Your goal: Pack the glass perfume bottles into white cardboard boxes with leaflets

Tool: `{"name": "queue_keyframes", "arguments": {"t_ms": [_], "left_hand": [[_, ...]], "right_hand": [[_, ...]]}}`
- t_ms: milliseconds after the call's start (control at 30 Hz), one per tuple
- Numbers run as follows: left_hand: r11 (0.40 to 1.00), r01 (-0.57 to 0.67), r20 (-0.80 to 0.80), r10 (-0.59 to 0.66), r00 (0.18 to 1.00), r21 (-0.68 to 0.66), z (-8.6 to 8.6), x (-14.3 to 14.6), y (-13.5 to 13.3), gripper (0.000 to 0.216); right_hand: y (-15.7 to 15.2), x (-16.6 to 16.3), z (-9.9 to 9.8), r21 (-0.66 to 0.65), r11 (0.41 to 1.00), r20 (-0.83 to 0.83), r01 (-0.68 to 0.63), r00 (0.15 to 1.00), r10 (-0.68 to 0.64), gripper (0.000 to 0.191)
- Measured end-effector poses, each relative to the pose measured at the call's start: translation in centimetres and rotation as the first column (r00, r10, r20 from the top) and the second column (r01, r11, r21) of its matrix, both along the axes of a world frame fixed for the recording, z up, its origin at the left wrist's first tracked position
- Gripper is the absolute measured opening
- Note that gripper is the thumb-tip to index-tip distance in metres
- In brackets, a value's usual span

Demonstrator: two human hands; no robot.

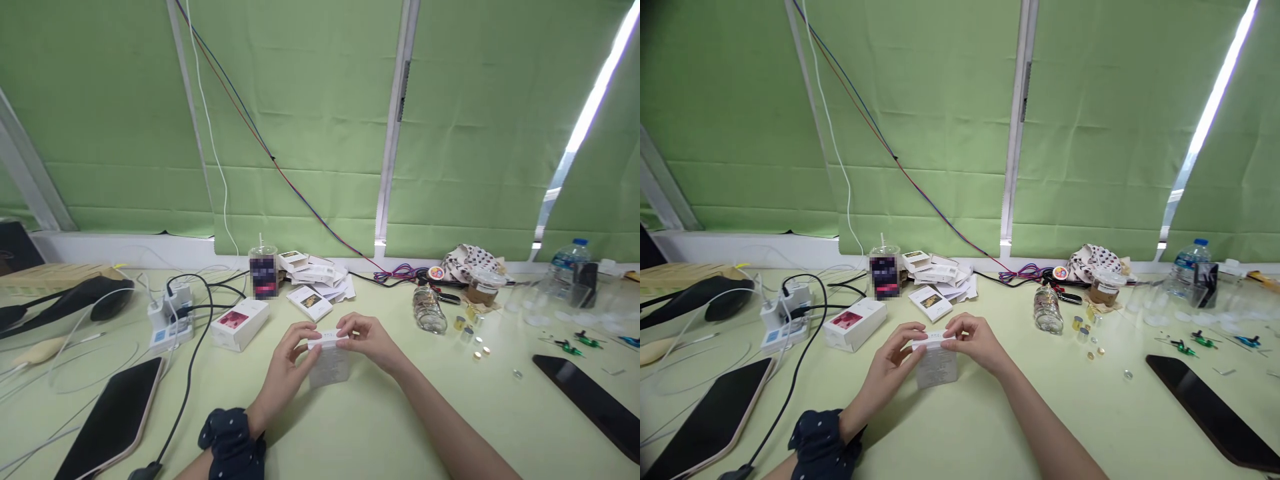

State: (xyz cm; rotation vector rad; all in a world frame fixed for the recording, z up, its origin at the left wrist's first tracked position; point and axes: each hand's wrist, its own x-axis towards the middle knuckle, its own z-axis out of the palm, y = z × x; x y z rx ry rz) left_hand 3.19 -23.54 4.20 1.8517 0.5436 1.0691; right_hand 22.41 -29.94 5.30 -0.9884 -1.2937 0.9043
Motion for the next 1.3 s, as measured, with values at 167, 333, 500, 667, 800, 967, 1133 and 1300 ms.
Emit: {"name": "queue_keyframes", "arguments": {"t_ms": [167,333,500,667,800,967,1133,1300], "left_hand": [[0.966,0.035,0.019,-0.031,0.999,-0.255,1.0,0.3,0.0,0.009],[0.924,-0.078,-0.059,0.060,0.996,-0.374,2.2,1.2,-0.7,0.010],[0.917,-0.124,-0.046,0.116,0.992,-0.379,2.7,1.8,-1.3,0.013],[0.893,-0.138,-0.027,0.141,0.990,-0.428,2.5,2.1,-1.4,0.012],[0.875,-0.177,-0.045,0.176,0.983,-0.452,2.5,2.2,-1.6,0.012],[0.860,-0.202,-0.074,0.190,0.979,-0.469,2.4,2.2,-1.7,0.017],[0.868,-0.173,-0.030,0.180,0.983,-0.466,2.5,1.6,-1.4,0.020],[0.867,-0.139,-0.028,0.143,0.989,-0.479,3.1,1.1,-1.3,0.021]], "right_hand": [[0.1,0.3,-0.2,-0.037,0.998,-0.017,-0.045,0.999,0.044,0.021],[0.2,0.2,-0.3,-0.024,0.999,-0.012,-0.024,1.000,0.023,0.023],[-0.1,-0.1,0.1,-0.001,1.000,0.051,0.007,0.999,-0.007,0.027],[-0.4,-0.7,0.4,-0.005,0.999,0.097,0.032,0.995,-0.031,0.024],[-0.3,-2.2,0.0,-0.045,0.985,0.109,0.164,0.981,-0.158,0.015],[-0.6,-4.2,-0.5,0.094,0.919,0.239,0.383,0.887,-0.394,0.009],[-1.2,-3.9,-0.2,0.342,0.900,0.453,0.270,0.792,-0.409,0.013],[-1.5,-3.8,0.1,0.384,0.884,0.560,0.266,0.695,-0.452,0.019]]}}
